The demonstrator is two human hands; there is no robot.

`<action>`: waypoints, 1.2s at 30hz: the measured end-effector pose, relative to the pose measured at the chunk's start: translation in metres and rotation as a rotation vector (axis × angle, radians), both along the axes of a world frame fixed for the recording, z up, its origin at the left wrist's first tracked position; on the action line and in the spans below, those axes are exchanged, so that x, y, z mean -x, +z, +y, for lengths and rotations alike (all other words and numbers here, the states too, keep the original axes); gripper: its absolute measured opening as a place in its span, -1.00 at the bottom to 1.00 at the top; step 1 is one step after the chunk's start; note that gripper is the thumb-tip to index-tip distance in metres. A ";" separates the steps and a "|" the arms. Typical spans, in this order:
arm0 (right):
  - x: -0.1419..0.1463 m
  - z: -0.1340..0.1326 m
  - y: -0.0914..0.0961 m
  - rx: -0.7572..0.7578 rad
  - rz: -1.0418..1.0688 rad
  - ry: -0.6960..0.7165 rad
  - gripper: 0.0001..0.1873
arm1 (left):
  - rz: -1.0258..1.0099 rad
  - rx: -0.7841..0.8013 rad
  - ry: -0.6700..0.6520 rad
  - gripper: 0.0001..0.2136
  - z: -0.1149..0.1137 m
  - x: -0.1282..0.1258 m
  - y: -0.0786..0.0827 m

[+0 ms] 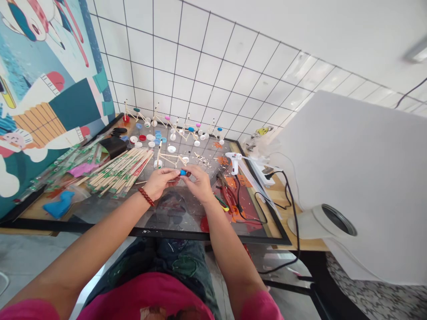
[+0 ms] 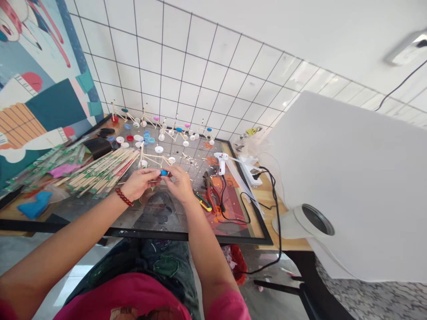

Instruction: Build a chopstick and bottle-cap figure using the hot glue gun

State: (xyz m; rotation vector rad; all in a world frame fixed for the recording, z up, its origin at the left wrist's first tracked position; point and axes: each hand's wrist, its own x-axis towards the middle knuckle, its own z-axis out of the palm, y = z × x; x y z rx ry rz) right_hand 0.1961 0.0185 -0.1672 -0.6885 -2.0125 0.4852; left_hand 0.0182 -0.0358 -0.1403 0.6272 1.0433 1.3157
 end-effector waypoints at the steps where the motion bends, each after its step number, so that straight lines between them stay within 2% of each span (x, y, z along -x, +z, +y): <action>1: 0.000 0.001 -0.001 0.000 0.013 0.005 -0.78 | -0.014 0.009 -0.009 -0.79 0.000 0.000 0.000; 6: 0.000 0.002 -0.001 -0.006 0.038 0.034 -0.78 | -0.089 0.081 -0.069 -0.92 0.000 0.002 0.004; 12: -0.001 0.001 0.001 -0.009 0.018 0.066 -0.78 | -0.133 0.143 -0.105 -0.93 0.001 0.005 0.005; 15: -0.001 0.002 0.000 -0.027 0.020 0.052 -0.78 | -0.119 0.146 -0.093 -0.89 0.001 0.005 0.005; 20: -0.002 0.001 -0.001 -0.055 -0.114 -0.020 -0.77 | -0.045 0.089 -0.037 -0.85 0.001 0.003 0.002; 25: -0.001 -0.003 0.001 -0.066 -0.174 -0.028 -0.69 | 0.034 0.043 0.008 -0.67 0.001 0.001 -0.002; 29: 0.000 -0.005 0.003 -0.056 -0.190 -0.023 -0.73 | 0.059 0.026 -0.009 -0.60 0.001 0.000 -0.001; 36: 0.002 -0.009 0.007 -0.082 -0.088 -0.012 -0.79 | 0.062 0.015 -0.075 -0.64 -0.005 -0.005 0.004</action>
